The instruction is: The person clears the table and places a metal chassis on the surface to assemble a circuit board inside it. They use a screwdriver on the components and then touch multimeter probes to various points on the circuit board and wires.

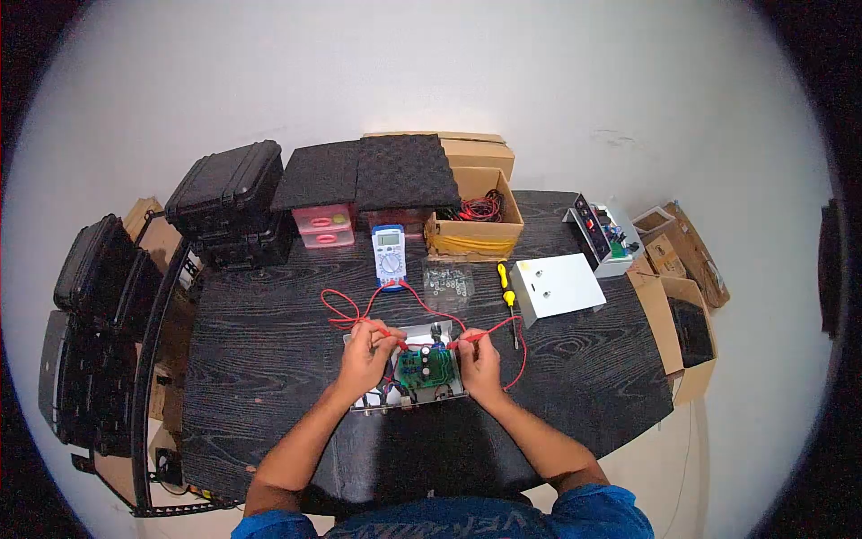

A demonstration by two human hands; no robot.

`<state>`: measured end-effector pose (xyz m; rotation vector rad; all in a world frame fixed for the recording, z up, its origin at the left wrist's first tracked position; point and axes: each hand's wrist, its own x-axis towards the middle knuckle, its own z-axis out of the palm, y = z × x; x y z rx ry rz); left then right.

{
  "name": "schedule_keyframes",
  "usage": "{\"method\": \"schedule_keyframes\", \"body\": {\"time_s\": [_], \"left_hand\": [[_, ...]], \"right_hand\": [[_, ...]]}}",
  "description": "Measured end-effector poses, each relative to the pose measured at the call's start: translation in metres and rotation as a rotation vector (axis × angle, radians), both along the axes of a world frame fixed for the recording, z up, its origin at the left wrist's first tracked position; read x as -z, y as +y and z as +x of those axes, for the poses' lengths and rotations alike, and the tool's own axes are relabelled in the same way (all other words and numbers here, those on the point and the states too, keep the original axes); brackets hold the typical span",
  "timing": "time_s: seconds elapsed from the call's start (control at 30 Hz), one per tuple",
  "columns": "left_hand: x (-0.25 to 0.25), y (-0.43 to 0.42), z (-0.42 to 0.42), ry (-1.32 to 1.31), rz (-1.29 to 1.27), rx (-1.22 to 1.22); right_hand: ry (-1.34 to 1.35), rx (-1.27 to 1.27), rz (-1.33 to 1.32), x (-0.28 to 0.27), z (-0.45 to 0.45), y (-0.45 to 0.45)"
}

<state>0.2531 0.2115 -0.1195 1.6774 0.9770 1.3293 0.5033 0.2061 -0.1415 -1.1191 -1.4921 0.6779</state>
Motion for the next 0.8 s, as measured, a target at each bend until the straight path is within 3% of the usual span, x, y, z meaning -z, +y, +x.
{"method": "schedule_keyframes", "body": {"time_s": [0.1,0.2,0.5,0.73,0.8], "left_hand": [[-0.007,-0.002,0.001,0.106,0.078,-0.014],[-0.005,-0.002,0.006,-0.067,-0.097,0.049],[-0.003,0.001,0.003,0.287,0.032,0.000],[0.000,0.001,0.005,0.163,-0.044,0.013],[-0.006,-0.001,0.004,0.259,-0.017,0.019]], "right_hand": [[-0.029,-0.012,-0.035,-0.004,0.001,-0.002],[-0.030,-0.018,0.019,-0.008,0.000,-0.001],[-0.062,-0.026,-0.005,-0.002,0.003,0.000],[-0.033,-0.038,0.013,-0.004,0.002,0.001],[-0.050,-0.031,0.024,0.002,0.004,0.002]]}}
